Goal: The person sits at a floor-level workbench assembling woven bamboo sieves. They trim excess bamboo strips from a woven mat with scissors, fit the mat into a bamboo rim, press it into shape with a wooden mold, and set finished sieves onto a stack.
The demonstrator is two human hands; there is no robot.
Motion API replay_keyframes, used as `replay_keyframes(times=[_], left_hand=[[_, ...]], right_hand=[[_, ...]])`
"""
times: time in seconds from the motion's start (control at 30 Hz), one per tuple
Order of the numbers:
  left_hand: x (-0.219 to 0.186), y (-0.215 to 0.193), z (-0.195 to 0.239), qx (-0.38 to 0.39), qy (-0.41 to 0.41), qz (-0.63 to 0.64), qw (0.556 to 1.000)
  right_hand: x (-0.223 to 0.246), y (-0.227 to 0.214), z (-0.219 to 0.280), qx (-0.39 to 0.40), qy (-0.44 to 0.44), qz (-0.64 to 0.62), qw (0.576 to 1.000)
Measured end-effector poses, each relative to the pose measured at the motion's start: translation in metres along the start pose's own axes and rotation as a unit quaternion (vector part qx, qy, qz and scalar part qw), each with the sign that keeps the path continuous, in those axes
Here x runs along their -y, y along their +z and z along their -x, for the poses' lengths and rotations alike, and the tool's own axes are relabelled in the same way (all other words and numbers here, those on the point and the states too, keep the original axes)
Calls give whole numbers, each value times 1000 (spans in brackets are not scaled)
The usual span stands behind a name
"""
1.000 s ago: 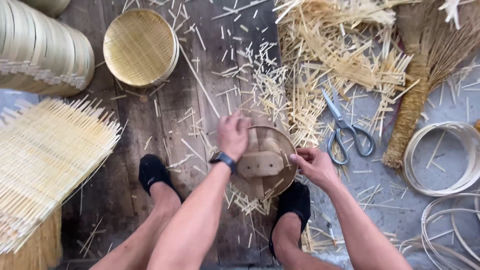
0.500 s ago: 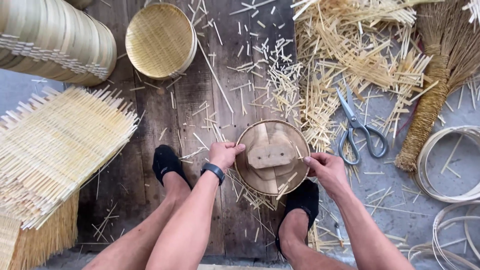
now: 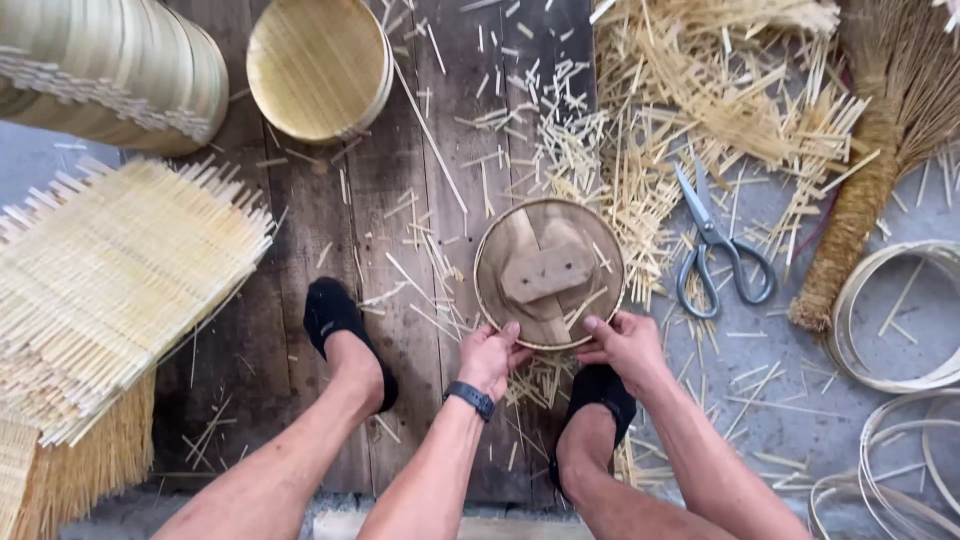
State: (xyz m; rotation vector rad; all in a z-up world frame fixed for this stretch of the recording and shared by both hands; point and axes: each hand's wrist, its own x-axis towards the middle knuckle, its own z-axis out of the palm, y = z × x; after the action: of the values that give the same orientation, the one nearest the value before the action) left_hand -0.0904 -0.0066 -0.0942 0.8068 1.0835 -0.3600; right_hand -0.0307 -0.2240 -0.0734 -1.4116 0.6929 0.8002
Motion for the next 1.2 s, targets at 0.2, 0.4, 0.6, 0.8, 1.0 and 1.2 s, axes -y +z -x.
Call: replay_keyframes(times=[0.2, 0.4, 0.6, 0.8, 1.0, 1.2], left_hand=[[-84, 13, 59, 11, 172, -223, 959], [-147, 48, 112, 208, 316, -323, 868], [-123, 57, 62, 10, 346, -350, 871], [-135, -14, -2, -37, 204, -186, 960], [-112, 22, 15, -151, 542, -524, 640], [-28, 41, 46, 35, 487, -702, 518]], right_hand=[[74, 8, 58, -176, -183, 403, 879], [133, 43, 89, -69, -596, 451, 660], [117, 56, 86, -34, -574, 404, 712], [105, -5, 91, -4, -421, 120, 899], [91, -58, 77, -140, -410, -4, 901], [75, -53, 77, -163, -376, 10, 912]])
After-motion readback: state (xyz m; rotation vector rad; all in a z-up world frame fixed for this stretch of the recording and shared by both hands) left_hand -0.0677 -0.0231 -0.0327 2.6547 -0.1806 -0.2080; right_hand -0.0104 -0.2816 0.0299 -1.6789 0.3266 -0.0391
